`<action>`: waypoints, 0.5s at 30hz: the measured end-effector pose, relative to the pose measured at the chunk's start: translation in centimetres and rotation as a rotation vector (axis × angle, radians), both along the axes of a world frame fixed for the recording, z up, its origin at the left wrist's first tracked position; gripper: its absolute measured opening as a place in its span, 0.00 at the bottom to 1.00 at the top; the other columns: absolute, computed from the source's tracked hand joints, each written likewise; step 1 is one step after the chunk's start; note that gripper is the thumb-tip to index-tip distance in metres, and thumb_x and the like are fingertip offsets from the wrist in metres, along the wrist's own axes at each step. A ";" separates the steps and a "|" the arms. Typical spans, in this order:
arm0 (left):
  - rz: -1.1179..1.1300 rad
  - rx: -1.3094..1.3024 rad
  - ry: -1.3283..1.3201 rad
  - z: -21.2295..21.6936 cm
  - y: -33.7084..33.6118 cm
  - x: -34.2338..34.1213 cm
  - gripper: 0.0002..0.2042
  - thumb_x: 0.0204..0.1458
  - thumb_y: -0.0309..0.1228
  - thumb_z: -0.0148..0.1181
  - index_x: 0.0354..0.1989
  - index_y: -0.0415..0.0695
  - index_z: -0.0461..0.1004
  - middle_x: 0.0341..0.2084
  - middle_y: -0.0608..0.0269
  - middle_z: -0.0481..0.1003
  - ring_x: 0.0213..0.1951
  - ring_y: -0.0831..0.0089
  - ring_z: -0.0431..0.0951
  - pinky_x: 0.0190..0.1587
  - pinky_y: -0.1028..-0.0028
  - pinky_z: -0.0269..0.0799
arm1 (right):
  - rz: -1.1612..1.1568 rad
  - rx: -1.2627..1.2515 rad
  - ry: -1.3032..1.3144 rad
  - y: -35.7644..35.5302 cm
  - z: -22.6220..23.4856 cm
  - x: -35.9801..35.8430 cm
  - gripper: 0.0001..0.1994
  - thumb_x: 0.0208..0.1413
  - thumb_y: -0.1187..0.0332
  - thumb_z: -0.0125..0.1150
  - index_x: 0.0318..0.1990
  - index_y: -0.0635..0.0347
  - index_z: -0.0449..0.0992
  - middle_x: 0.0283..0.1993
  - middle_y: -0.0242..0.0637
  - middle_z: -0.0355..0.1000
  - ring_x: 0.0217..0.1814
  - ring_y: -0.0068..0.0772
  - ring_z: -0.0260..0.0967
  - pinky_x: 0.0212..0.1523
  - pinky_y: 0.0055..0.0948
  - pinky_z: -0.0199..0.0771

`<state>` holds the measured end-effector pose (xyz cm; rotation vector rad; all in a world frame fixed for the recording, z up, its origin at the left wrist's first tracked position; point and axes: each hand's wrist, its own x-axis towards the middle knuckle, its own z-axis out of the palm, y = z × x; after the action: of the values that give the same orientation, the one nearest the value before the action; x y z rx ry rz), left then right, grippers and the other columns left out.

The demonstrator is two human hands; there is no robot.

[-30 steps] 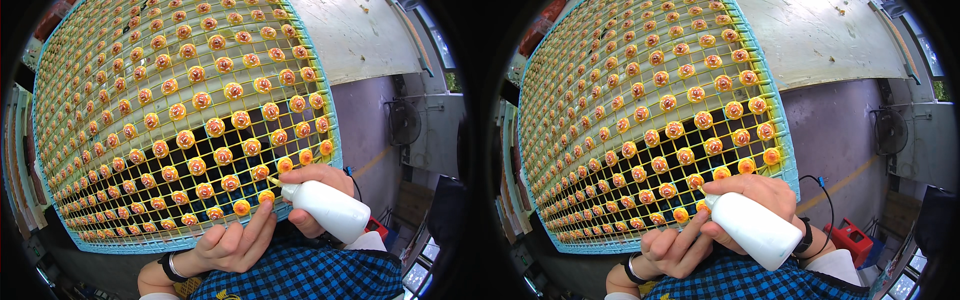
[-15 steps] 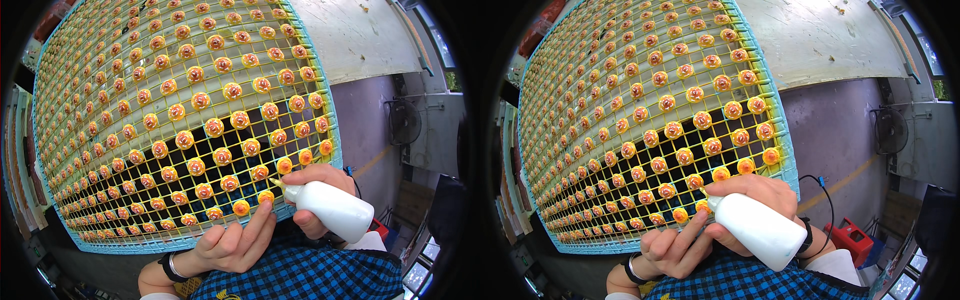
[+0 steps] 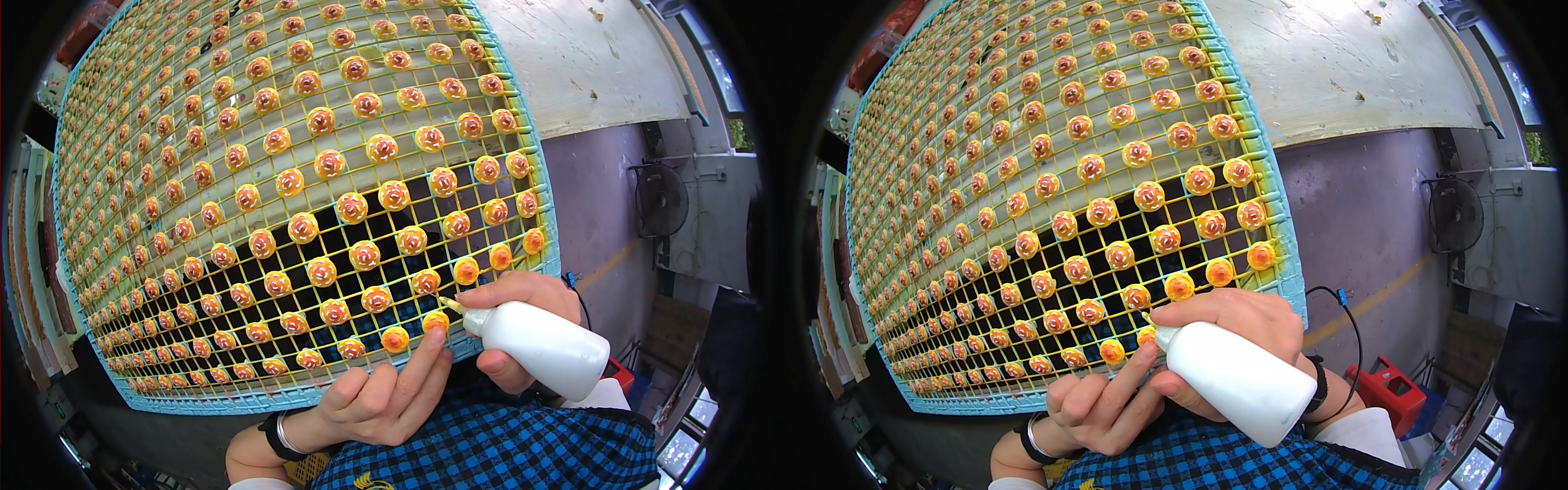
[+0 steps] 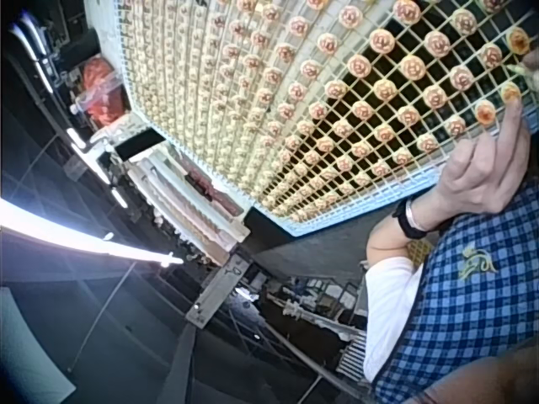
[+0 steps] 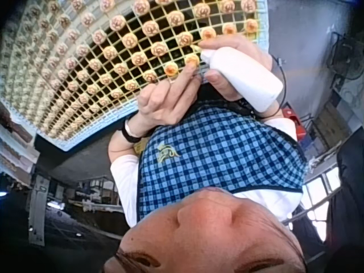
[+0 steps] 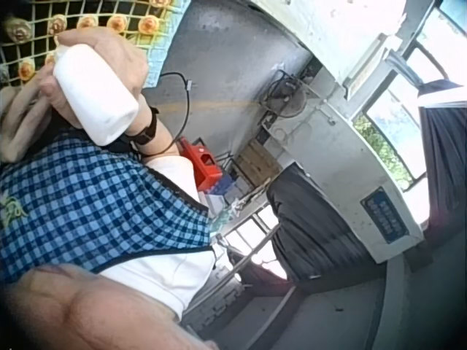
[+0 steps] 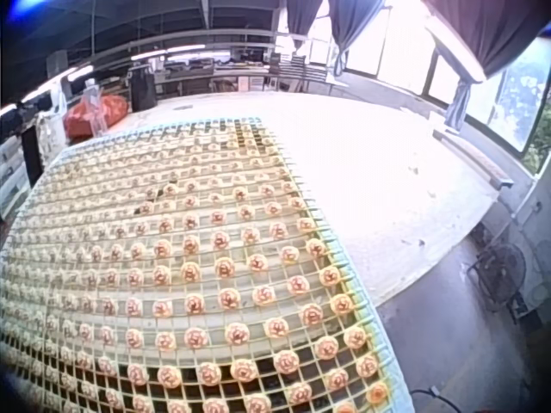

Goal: Applying small drops of yellow adhesive to individual components in a grid using a squeeze bottle.

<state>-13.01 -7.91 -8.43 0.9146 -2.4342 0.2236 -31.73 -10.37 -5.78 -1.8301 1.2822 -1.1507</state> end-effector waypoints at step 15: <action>0.008 -0.003 -0.006 -0.1 0.0 0.0 0.07 0.46 0.36 0.52 0.30 0.57 0.78 0.42 0.78 0.75 0.29 0.83 0.55 0.32 0.81 0.49 | -0.012 0.018 -0.027 0.2 -0.1 0.1 0.17 0.43 0.57 0.66 0.29 0.63 0.73 0.30 0.37 0.73 0.22 0.34 0.71 0.20 0.25 0.71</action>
<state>-12.97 -7.90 -8.52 0.9238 -2.4358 0.2328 -31.63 -10.16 -5.84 -1.7903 1.2856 -1.1625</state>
